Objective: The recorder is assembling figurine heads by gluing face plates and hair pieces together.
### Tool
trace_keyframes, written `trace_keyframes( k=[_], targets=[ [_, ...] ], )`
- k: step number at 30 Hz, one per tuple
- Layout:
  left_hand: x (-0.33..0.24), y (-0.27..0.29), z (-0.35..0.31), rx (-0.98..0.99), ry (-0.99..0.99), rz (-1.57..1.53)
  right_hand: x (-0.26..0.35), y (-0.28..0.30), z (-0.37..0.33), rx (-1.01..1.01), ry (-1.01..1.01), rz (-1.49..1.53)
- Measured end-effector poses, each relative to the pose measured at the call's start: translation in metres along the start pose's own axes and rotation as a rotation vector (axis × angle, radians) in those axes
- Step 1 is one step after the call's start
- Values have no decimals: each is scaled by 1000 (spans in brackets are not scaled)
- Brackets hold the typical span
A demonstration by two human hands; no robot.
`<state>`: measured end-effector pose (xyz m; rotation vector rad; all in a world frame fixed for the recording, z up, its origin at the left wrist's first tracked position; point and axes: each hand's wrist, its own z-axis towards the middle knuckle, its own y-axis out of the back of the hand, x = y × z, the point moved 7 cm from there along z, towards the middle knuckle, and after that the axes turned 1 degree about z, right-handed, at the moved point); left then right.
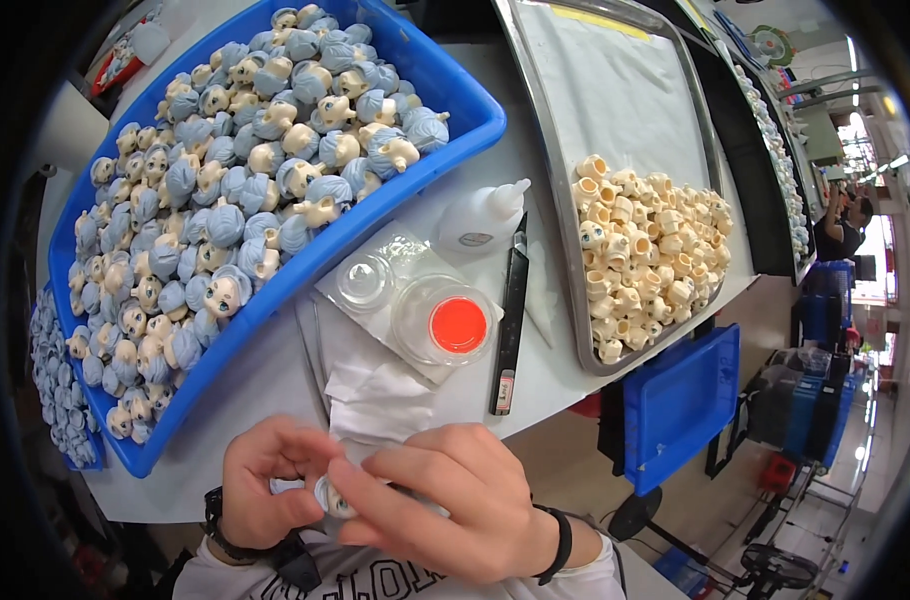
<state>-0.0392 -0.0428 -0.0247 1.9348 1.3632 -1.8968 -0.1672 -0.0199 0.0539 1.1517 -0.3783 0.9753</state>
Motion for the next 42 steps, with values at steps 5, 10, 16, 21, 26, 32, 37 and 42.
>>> trace_keyframes(
  k=[5, 10, 16, 21, 26, 32, 37, 42],
  targets=[
    [7, -2, -2, -99, 116, -226, -2, -13, -1, 14, -10, -124],
    [7, -6, 7, -65, 231, -256, -15, -24, -2, 67, -35, -150],
    [8, -10, 4, 3, 166, -62, -1, -13, 0, 17, 70, -158],
    [12, -23, 5, 225, 2, -29, 11, -9, -1, 14, 182, -224],
    [-7, -31, -8, 119, 233, -297, 26, 38, -7, -287, 50, -70],
    [-67, 17, 7, -365, -212, -651, 23, 89, -6, -705, 218, 493],
    [-34, 30, -36, -367, -242, -415, 4, 167, -100, -798, 189, 318],
    [-41, -15, -18, -24, -222, -577, -2, 186, -90, -929, 158, 108]
  ],
)
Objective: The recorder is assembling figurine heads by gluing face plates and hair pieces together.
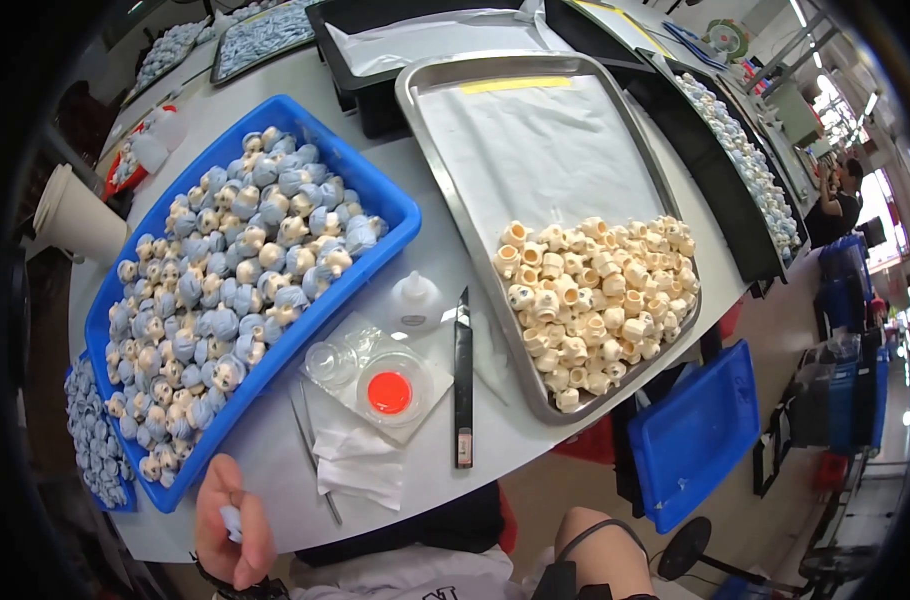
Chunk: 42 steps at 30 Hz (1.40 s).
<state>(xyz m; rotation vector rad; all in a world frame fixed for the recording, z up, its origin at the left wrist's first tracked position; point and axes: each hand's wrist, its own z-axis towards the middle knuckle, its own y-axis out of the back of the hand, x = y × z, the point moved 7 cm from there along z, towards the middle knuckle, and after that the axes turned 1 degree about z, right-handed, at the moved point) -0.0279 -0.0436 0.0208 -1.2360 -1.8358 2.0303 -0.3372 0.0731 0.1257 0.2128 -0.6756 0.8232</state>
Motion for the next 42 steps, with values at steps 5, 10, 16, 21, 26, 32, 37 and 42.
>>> trace_keyframes(
  k=[5, 10, 16, 21, 26, 32, 37, 42],
  targets=[
    [26, 32, 19, -125, 21, 249, -55, -85, 24, -63, 49, -207],
    [24, 32, 14, -327, 71, 171, -55, -8, 48, -110, 80, -325],
    [25, 32, 8, -91, 105, 287, -196, 79, 74, 395, -388, -983],
    [24, 31, 13, -53, 96, 356, -246, 92, 97, 651, -601, -928],
    [23, 35, 11, -98, 66, 360, -268, 59, 101, 796, -665, -858],
    [23, 32, 12, -136, 92, 359, -267, 55, 100, 748, -631, -932],
    [25, 31, 11, -133, 112, 348, -269, 54, 102, 772, -642, -907],
    [24, 32, 9, -175, 105, 329, -271, 48, 103, 719, -637, -851]
  ],
)
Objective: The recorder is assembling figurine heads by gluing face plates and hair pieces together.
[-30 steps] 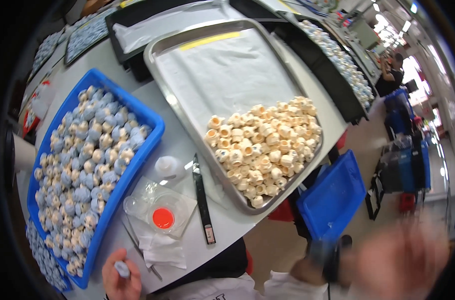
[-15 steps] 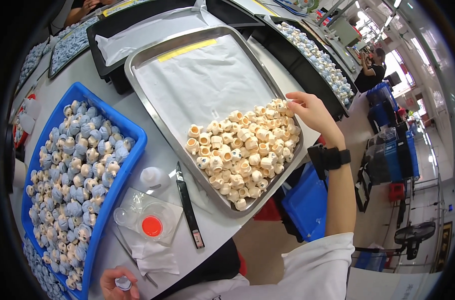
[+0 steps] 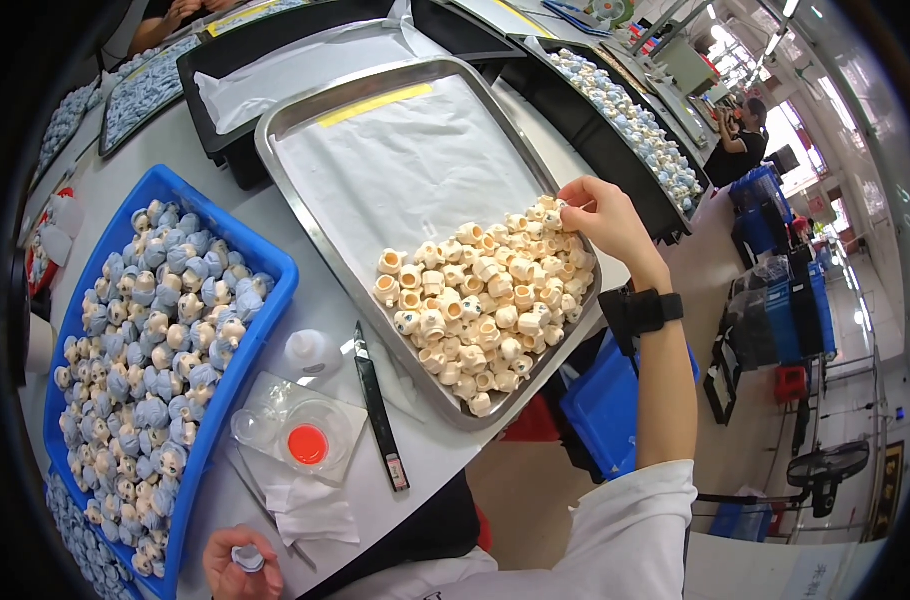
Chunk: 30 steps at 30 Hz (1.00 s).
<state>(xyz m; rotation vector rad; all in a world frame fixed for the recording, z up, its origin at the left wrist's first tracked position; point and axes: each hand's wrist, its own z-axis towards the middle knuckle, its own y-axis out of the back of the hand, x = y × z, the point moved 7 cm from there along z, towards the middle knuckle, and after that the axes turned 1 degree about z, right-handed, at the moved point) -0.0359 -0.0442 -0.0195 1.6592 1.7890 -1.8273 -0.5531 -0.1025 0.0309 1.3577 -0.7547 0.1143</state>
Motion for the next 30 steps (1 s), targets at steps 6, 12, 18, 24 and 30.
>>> trace_keyframes(
  k=[6, 12, 18, 24, 30],
  targets=[
    [-1, -5, 1, 31, -23, -7, 15, -2, -1, -53, 60, 196],
    [-3, -12, 6, 131, -54, 99, 41, 15, -20, -197, 65, 259],
    [-2, -14, 8, 139, 53, 41, 241, -32, -175, -243, 867, 319],
    [-2, -15, 6, 181, 31, 42, 273, -92, -182, 2, 827, 65],
    [-3, -7, 1, 154, 25, -37, 282, -120, -165, 96, 752, -103]
  ],
)
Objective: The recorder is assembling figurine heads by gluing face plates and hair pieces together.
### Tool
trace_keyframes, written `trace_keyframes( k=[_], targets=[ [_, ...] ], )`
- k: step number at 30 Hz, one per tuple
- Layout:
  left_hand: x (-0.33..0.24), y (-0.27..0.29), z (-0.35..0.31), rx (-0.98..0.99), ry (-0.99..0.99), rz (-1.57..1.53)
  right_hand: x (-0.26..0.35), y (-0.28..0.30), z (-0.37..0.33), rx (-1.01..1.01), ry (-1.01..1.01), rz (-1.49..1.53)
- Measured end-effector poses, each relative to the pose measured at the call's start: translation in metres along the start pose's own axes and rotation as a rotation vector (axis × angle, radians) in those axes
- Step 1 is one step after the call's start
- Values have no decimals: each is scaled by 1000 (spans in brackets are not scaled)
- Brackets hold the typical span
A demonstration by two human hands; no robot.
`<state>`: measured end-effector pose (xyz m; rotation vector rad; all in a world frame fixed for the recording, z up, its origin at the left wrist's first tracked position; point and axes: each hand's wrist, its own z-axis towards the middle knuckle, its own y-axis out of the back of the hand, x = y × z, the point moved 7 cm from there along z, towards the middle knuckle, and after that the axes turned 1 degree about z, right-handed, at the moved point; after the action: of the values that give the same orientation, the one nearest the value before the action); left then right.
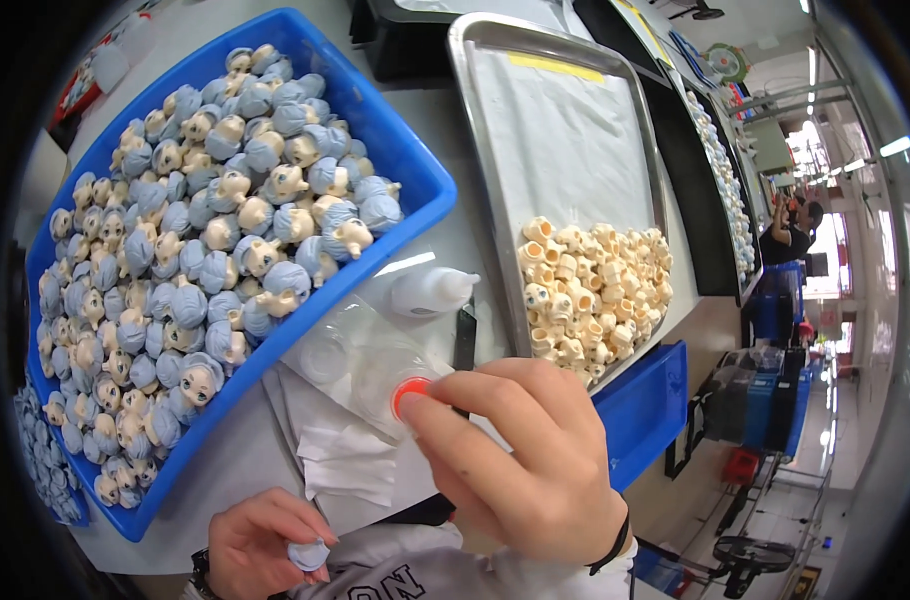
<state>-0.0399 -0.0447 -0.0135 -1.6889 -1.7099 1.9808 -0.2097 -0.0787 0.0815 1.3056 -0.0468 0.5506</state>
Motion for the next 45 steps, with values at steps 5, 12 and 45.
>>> trace_keyframes(
  k=[5, 12, 45],
  targets=[
    [-4, -1, -1, 34, 1, -59, 0, 0, 5, 64, -47, -79],
    [-4, -1, -2, 59, -13, -85, -2, -4, 4, 48, -55, -51],
    [2, 15, -7, 67, -5, 427, 66, -29, -14, -31, 92, 315]
  ],
)
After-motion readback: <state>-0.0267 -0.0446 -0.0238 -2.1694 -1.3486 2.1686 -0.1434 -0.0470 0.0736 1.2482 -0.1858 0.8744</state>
